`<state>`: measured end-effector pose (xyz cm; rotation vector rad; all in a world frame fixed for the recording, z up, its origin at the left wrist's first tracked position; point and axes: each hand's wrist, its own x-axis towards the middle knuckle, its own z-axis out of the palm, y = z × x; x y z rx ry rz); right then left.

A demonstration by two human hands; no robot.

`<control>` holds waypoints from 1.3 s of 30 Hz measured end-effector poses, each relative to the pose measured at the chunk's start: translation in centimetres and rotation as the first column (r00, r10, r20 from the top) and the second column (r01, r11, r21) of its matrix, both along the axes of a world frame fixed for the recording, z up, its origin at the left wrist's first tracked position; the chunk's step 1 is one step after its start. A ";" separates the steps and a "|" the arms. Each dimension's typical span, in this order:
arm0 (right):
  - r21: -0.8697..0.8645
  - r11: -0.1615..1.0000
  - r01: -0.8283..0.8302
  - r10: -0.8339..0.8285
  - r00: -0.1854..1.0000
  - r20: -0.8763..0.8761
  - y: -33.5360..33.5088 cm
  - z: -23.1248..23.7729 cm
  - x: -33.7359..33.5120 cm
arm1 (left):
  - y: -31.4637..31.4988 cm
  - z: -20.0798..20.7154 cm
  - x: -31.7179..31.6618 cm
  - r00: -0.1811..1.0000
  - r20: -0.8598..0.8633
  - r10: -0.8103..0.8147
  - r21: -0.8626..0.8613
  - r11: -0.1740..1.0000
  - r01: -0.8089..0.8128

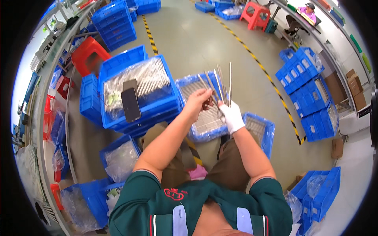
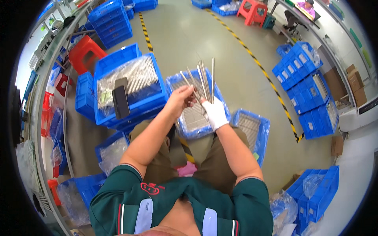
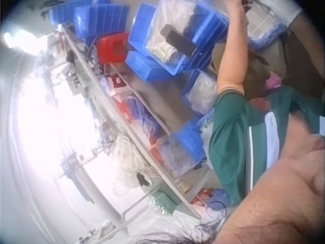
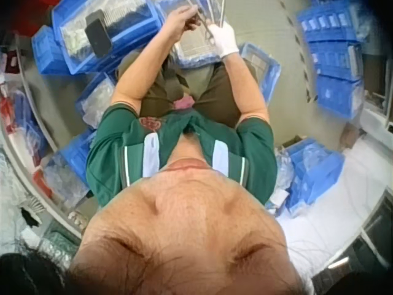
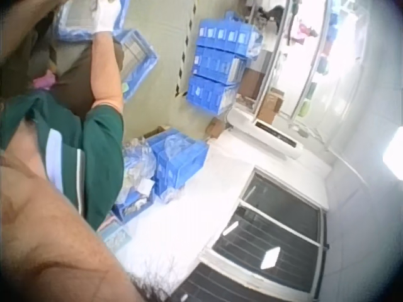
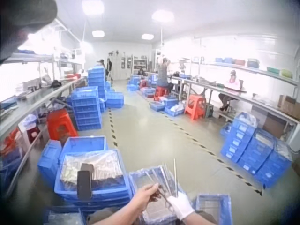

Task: The person sits on a low stool in a factory and sorts thin metal rods. They pick up bundles of rods from a blue crate, separate them into smaller groups, and place them back into the crate.

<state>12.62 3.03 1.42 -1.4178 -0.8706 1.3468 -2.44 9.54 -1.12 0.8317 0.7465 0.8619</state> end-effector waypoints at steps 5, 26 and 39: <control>0.073 0.997 0.024 -0.017 0.995 -0.098 0.0 -1.2 0.1 | -0.6 0.5 0.2 0.989 -0.135 0.060 0.103 0.994 -0.046; 0.106 0.989 0.102 -0.089 0.989 -0.122 1.9 -2.8 0.8 | -1.8 0.7 0.8 0.766 -0.627 0.140 0.475 0.848 0.234; -0.011 0.996 0.089 -0.089 0.996 -0.019 1.1 -0.1 -0.3 | -2.0 1.8 -22.0 -0.232 -0.451 0.862 0.805 0.505 0.312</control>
